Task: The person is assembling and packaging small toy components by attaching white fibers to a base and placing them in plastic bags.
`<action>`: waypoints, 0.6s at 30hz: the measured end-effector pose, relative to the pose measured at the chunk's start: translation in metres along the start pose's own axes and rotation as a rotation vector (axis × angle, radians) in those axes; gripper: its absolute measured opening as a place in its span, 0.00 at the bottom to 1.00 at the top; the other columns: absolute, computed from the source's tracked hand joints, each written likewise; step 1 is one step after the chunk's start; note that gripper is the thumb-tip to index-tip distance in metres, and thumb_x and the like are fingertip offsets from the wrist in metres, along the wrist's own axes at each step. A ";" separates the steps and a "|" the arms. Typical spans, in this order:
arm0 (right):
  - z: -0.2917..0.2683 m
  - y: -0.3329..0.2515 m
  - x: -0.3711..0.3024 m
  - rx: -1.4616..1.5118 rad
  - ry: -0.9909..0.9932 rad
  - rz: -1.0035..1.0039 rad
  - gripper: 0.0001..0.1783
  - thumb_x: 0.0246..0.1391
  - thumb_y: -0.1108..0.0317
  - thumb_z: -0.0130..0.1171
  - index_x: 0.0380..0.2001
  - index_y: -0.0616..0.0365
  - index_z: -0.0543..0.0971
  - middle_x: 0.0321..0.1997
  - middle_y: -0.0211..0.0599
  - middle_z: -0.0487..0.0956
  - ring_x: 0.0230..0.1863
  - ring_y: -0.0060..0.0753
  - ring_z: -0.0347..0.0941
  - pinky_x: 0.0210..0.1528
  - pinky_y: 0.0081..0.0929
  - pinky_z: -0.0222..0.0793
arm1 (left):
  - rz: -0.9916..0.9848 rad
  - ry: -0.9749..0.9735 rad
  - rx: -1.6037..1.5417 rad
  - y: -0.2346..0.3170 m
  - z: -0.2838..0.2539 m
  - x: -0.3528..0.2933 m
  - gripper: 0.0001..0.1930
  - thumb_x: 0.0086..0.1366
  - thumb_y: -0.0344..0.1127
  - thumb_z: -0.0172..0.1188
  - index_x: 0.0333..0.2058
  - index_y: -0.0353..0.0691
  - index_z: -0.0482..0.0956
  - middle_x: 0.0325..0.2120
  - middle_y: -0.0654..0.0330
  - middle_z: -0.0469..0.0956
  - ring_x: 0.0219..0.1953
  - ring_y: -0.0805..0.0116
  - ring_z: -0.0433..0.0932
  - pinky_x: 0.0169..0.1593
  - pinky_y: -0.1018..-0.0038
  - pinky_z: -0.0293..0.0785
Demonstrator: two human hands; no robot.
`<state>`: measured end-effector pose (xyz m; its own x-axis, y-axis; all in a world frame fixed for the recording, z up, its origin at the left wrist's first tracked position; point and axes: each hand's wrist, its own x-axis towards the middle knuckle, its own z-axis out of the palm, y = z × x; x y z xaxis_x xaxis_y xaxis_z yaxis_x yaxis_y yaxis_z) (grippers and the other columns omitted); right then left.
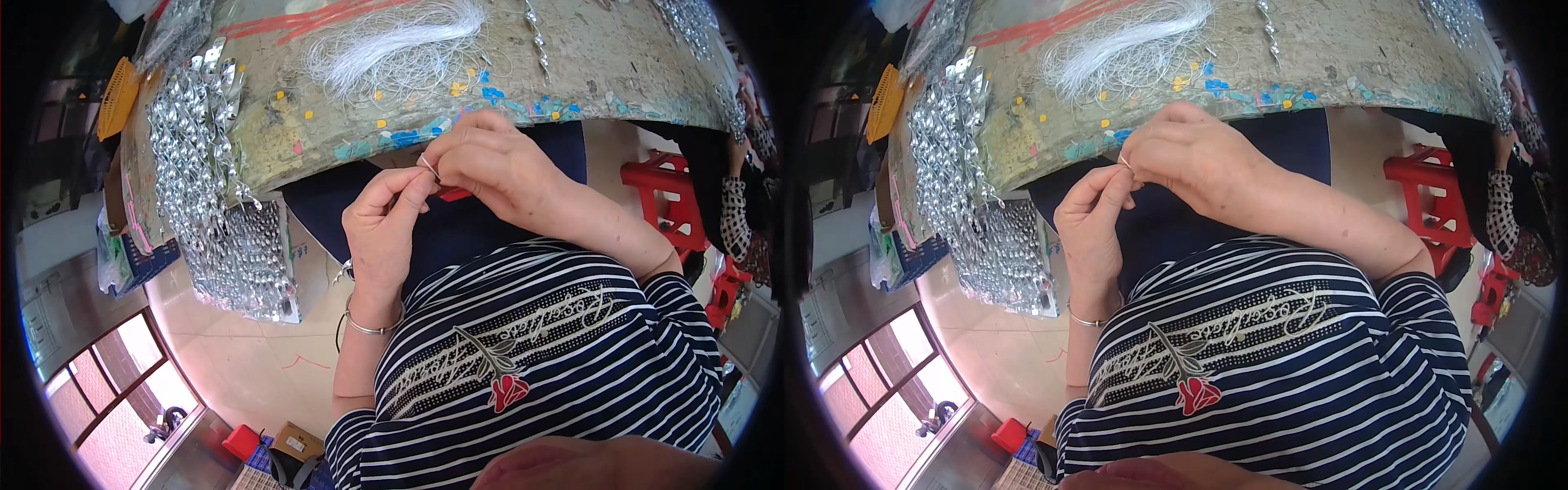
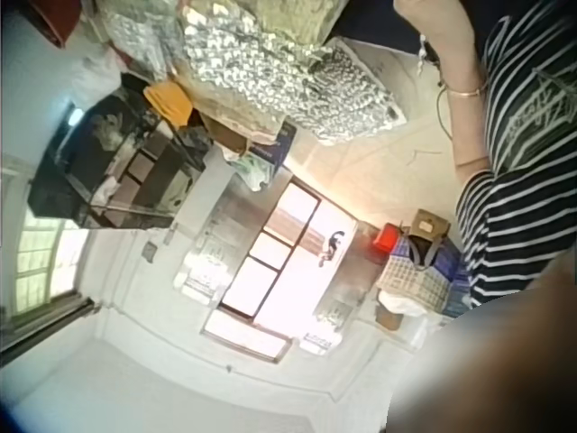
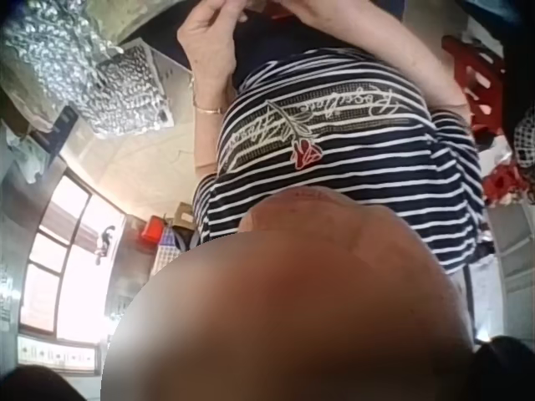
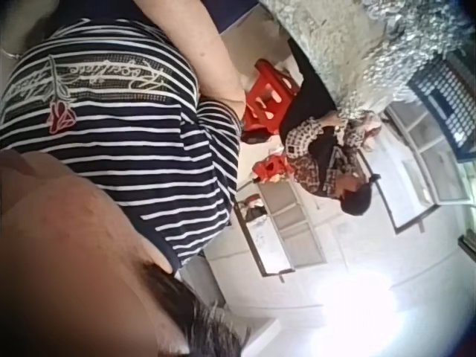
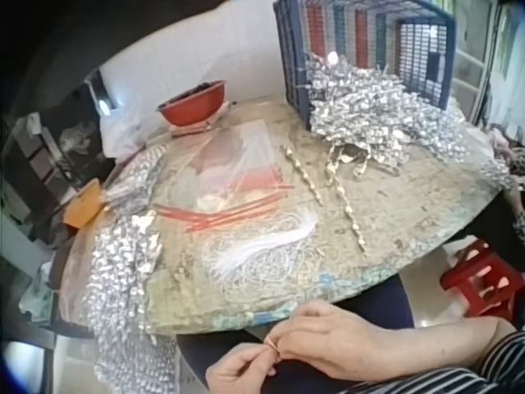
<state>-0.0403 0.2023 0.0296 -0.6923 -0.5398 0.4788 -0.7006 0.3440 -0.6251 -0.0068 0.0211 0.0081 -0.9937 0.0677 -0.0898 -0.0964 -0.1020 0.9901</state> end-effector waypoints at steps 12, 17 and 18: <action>0.013 0.000 -0.001 0.022 0.035 0.007 0.11 0.42 0.79 0.61 0.31 0.56 0.74 0.42 0.34 0.73 0.44 0.39 0.68 0.48 0.31 0.64 | -0.105 0.013 -0.229 -0.006 -0.002 0.000 0.06 0.62 0.28 0.60 0.36 0.32 0.80 0.27 0.64 0.78 0.27 0.82 0.69 0.32 0.85 0.65; 0.011 0.002 -0.002 0.067 0.057 0.148 0.03 0.53 0.75 0.56 0.30 0.58 0.72 0.38 0.36 0.72 0.43 0.38 0.67 0.48 0.29 0.63 | -0.018 0.055 -0.086 -0.002 0.003 -0.002 0.03 0.62 0.28 0.60 0.33 0.35 0.79 0.27 0.67 0.75 0.28 0.83 0.68 0.32 0.85 0.64; 0.010 0.004 -0.004 0.151 0.015 0.208 0.03 0.56 0.74 0.54 0.29 0.59 0.71 0.37 0.37 0.71 0.42 0.37 0.67 0.48 0.28 0.63 | -0.021 0.050 -0.086 -0.003 0.003 -0.002 0.03 0.62 0.28 0.60 0.33 0.35 0.79 0.27 0.67 0.75 0.28 0.83 0.68 0.32 0.85 0.64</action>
<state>-0.0385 0.1977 0.0191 -0.8219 -0.4581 0.3386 -0.5101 0.3273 -0.7954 -0.0039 0.0246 0.0061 -0.9928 0.0210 -0.1178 -0.1196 -0.1864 0.9752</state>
